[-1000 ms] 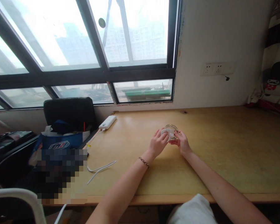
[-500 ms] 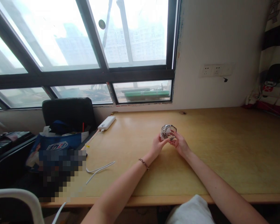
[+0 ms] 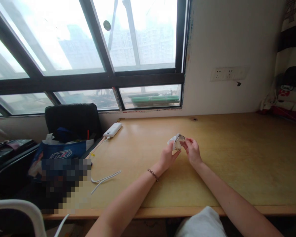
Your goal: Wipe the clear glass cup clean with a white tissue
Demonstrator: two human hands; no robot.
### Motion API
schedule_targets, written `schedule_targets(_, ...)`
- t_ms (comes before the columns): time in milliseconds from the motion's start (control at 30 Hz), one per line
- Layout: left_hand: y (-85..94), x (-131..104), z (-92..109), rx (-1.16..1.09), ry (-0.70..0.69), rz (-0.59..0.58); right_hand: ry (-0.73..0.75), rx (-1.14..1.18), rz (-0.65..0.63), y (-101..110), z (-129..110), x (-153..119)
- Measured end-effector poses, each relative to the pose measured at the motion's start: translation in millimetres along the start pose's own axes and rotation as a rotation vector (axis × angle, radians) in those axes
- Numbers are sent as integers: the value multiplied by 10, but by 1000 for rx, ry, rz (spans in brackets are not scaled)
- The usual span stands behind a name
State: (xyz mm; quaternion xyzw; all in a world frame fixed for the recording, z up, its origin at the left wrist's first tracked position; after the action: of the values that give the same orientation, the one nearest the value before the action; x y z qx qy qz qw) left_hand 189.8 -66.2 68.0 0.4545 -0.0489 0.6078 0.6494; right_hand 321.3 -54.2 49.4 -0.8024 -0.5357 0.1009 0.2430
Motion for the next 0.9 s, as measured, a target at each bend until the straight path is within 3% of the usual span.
schedule_targets(100,9,8,34,114,-115,-9,-168,205,-82,-85,65,4)
schedule_targets(167,10,19,74,166,-187,-17,-193,241,-95,-92,51,8)
schedule_targets(367,-77,0,304,302,-391,-102,-148,162,-60,-20,54,7)
schedule_targets(500,-119,-37,404,347,-441,-172,-78,17,-21,12,94,-33)
schedule_targets(600,-34,8,373,221,-329,-158,-41,-33,-40,-19,69,-80)
schedule_targets(733,69,111,135,-151,-21,-113,-68,19,-103,-88,12,-103)
schedule_targets(900,-112,111,-305,-683,444,-87,-179,164,-64,-28,94,6)
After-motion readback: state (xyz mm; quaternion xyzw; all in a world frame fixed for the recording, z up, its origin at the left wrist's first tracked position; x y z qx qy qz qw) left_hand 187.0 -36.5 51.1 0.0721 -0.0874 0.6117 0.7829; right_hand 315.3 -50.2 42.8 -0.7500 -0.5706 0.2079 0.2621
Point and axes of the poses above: each hand's wrist, its own x-axis towards the middle knuckle, its own y-axis out of the back of the hand, z = x × y, the point moved 7 cm from there along x, towards the middle knuckle, and after that the axes turned 4 degrees about z, right-handed, at the moved point
